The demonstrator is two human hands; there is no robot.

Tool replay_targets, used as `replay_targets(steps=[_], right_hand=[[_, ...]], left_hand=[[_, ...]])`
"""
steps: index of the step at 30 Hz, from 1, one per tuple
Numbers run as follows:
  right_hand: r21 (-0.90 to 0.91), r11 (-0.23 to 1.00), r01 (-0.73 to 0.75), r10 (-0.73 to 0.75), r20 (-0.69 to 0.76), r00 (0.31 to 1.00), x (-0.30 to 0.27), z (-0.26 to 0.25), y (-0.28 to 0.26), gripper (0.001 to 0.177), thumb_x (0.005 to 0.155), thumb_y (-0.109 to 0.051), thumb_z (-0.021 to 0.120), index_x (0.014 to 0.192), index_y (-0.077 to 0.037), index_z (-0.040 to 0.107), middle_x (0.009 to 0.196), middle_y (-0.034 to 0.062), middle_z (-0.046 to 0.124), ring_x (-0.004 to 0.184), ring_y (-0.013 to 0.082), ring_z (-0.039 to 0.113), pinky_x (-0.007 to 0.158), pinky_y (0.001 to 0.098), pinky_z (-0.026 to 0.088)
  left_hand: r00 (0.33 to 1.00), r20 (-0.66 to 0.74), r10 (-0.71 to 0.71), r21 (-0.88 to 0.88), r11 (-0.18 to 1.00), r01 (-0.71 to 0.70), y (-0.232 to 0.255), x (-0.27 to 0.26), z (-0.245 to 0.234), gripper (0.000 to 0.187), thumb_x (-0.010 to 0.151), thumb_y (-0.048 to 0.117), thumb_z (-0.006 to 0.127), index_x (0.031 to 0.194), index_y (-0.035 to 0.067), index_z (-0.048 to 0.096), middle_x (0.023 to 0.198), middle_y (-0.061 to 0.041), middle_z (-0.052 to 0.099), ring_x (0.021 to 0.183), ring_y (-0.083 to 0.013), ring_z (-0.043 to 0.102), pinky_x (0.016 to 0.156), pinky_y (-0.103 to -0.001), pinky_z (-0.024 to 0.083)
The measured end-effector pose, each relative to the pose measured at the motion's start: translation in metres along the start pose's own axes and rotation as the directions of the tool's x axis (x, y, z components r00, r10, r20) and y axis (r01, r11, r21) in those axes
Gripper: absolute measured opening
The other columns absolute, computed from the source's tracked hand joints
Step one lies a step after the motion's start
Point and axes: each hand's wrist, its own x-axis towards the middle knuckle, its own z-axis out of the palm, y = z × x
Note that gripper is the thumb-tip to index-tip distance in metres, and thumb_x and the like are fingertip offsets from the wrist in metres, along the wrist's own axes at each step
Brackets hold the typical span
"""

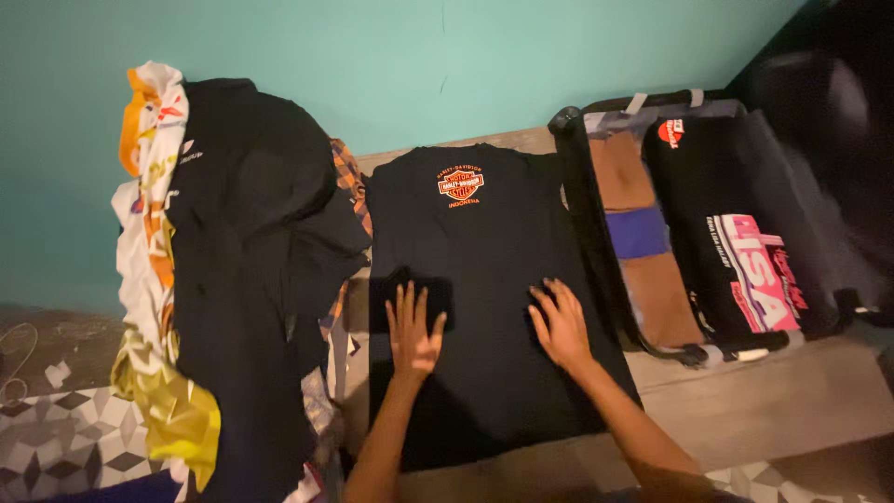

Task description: The person spreads a black t-shirt on a wooden surface, folds the sleeves and sides inward, folds the bottom up, and places the folded shirt into a suitcase.

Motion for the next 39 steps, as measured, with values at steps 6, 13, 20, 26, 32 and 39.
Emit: replay_targets(steps=[6, 13, 20, 26, 32, 39], right_hand=[[-0.051, 0.998, 0.033, -0.033, 0.001, 0.999, 0.121, 0.047, 0.017, 0.049, 0.1, -0.031, 0.06, 0.145, -0.012, 0.057, 0.155, 0.0203, 0.045, 0.147, 0.0417, 0.036, 0.119, 0.0517, 0.031], [-0.147, 0.976, 0.16, -0.157, 0.032, 0.987, 0.215, 0.087, 0.043, 0.055, 0.103, -0.037, 0.055, 0.153, -0.015, 0.05, 0.162, 0.0187, 0.039, 0.152, 0.0401, 0.031, 0.124, 0.0537, 0.026], [-0.338, 0.929, 0.149, -0.094, 0.174, 0.98, 0.252, 0.086, 0.095, 0.068, 0.102, -0.056, 0.044, 0.161, -0.022, 0.037, 0.167, 0.0162, 0.03, 0.154, 0.0387, 0.023, 0.123, 0.0579, 0.015], [-0.329, 0.943, 0.051, -0.011, 0.121, 0.993, 0.254, 0.079, 0.1, 0.07, 0.101, -0.057, 0.047, 0.16, -0.021, 0.039, 0.165, 0.0181, 0.03, 0.154, 0.0408, 0.022, 0.123, 0.058, 0.015], [-0.155, 0.986, 0.058, -0.059, 0.001, 0.998, 0.252, 0.079, 0.078, 0.056, 0.102, -0.042, 0.056, 0.149, -0.013, 0.053, 0.16, 0.0223, 0.041, 0.155, 0.0421, 0.029, 0.129, 0.0541, 0.02], [-0.21, 0.976, -0.059, 0.058, -0.014, 0.998, 0.272, 0.094, 0.073, 0.066, 0.102, -0.047, 0.056, 0.159, -0.016, 0.044, 0.163, 0.0252, 0.032, 0.153, 0.0475, 0.022, 0.124, 0.0596, 0.016]], left_hand=[[0.997, -0.017, 0.069, 0.063, 0.996, -0.068, -0.052, 0.121, 0.036, 0.066, 0.106, 0.047, 0.048, 0.154, 0.002, 0.042, 0.166, -0.02, 0.029, 0.157, -0.0371, 0.019, 0.126, -0.058, 0.014], [0.998, 0.046, 0.051, 0.172, 0.983, -0.058, -0.083, 0.189, 0.059, 0.069, 0.105, 0.047, 0.047, 0.159, 0.006, 0.037, 0.168, -0.015, 0.028, 0.157, -0.036, 0.019, 0.126, -0.056, 0.014], [0.998, 0.011, -0.062, 0.308, 0.95, 0.056, -0.091, 0.194, 0.062, 0.088, 0.097, 0.068, 0.044, 0.161, 0.009, 0.03, 0.17, -0.01, 0.017, 0.158, -0.0316, 0.01, 0.126, -0.055, 0.007], [0.99, 0.034, -0.138, 0.361, 0.925, 0.117, -0.082, 0.194, 0.061, 0.095, 0.093, 0.075, 0.043, 0.164, 0.016, 0.025, 0.173, -0.005, 0.006, 0.16, -0.028, 0.002, 0.128, -0.054, 0.0], [0.972, 0.126, -0.198, 0.404, 0.905, 0.131, -0.063, 0.205, 0.04, 0.091, 0.094, 0.075, 0.045, 0.16, 0.015, 0.031, 0.171, -0.009, 0.02, 0.16, -0.0304, 0.005, 0.127, -0.058, 0.0], [0.994, 0.005, 0.113, -0.086, 0.99, -0.112, -0.082, 0.249, 0.077, 0.07, 0.111, 0.057, 0.037, 0.163, 0.009, 0.037, 0.169, -0.018, 0.034, 0.16, -0.0375, 0.02, 0.131, -0.059, 0.014]])
